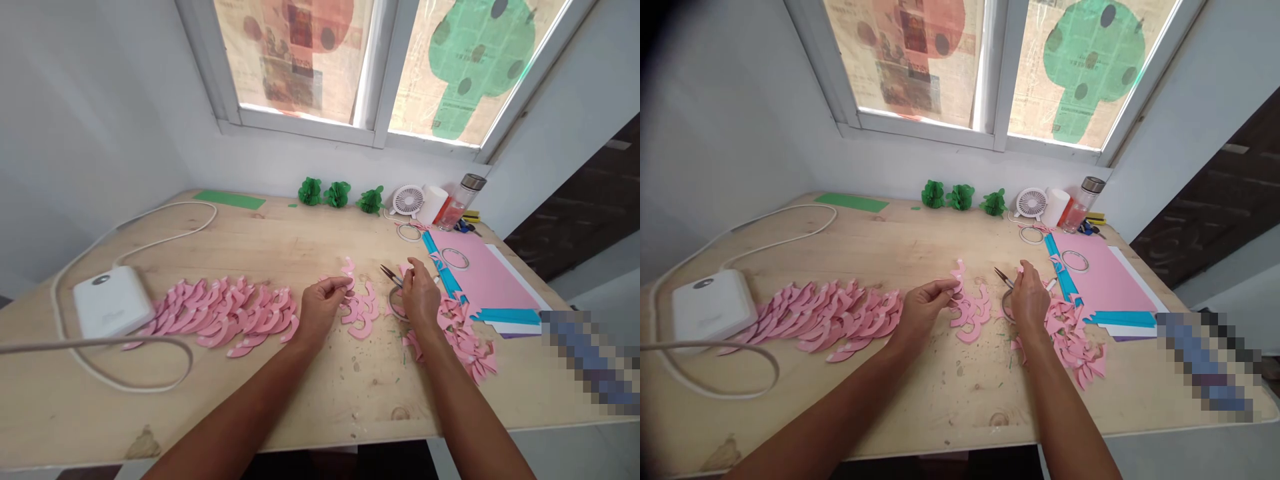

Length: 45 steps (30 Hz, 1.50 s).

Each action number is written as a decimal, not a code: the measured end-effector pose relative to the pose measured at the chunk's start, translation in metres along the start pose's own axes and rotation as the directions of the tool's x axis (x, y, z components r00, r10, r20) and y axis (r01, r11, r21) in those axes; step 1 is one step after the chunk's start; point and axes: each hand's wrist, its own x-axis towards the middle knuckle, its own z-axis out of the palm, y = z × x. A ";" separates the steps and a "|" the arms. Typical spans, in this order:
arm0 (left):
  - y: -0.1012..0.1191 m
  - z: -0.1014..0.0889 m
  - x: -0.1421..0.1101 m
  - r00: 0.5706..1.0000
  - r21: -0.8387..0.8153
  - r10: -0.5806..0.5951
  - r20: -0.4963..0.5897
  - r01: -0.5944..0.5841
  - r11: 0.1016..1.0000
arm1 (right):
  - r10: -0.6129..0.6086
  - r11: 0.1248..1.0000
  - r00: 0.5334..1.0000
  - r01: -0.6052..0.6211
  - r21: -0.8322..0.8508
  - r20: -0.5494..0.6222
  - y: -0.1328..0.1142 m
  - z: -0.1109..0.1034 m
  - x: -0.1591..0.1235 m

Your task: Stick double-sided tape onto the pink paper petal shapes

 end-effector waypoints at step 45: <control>0.002 0.000 -0.001 0.999 -0.091 -0.030 0.041 0.034 0.995 | -0.019 0.383 0.858 -0.468 0.796 0.513 -0.052 -0.003 -0.028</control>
